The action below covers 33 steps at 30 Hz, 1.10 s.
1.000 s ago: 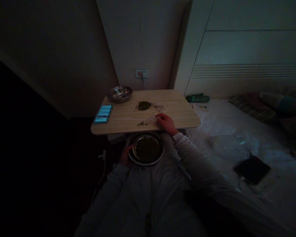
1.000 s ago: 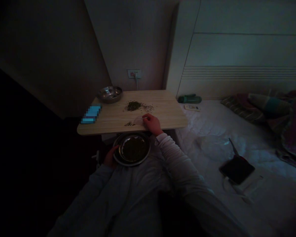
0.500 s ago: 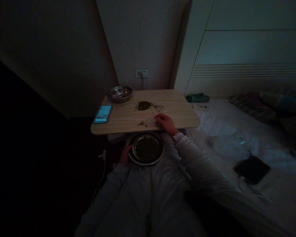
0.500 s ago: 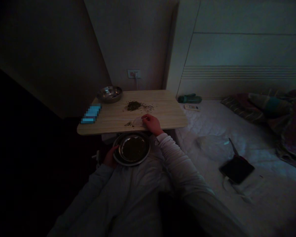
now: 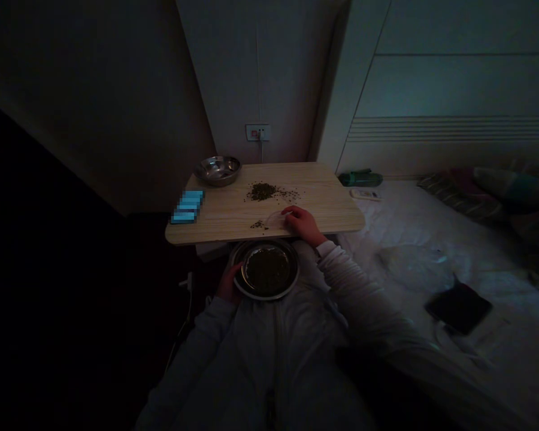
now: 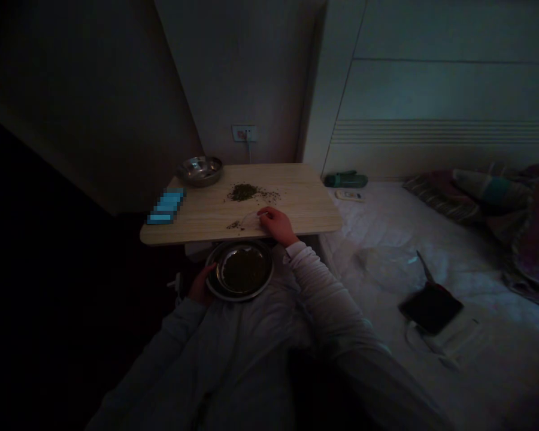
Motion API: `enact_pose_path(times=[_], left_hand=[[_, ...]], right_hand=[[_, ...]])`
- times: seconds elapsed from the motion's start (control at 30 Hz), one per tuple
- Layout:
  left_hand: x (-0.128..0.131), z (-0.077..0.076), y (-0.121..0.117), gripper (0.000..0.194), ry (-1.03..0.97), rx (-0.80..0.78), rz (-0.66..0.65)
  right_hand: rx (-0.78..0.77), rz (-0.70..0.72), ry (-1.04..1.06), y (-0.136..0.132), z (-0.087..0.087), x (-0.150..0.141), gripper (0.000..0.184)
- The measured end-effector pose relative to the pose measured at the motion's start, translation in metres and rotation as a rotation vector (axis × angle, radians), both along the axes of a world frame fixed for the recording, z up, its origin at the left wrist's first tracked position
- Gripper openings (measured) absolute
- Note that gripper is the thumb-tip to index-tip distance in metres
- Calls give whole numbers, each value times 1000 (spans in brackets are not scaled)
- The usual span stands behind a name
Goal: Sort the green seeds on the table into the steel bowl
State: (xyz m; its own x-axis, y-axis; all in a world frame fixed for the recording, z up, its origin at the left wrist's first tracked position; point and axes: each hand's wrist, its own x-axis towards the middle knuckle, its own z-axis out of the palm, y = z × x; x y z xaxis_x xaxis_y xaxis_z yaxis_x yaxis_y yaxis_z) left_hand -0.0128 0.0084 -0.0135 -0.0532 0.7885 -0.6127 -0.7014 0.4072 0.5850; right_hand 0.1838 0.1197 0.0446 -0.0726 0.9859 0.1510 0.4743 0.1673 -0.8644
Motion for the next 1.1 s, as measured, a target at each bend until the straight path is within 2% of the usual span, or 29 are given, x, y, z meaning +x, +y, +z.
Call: enact_pose_path(times=[0.3,0.57,0.87,1.1], left_hand=[[2,7,-2,16,17,-36,2],[1,2,-1,16,-23,-16,-3],[3,7,-2,24,-21,-29,-21],[4,10,-2,19,17,-33,21]], right_hand=[[41,16,-36,1,-1,0,30],[40,22,-32,1,0,0,29],[40,15,-57,0,0,0,29],[24,31,-81,-2,3,-1,29]])
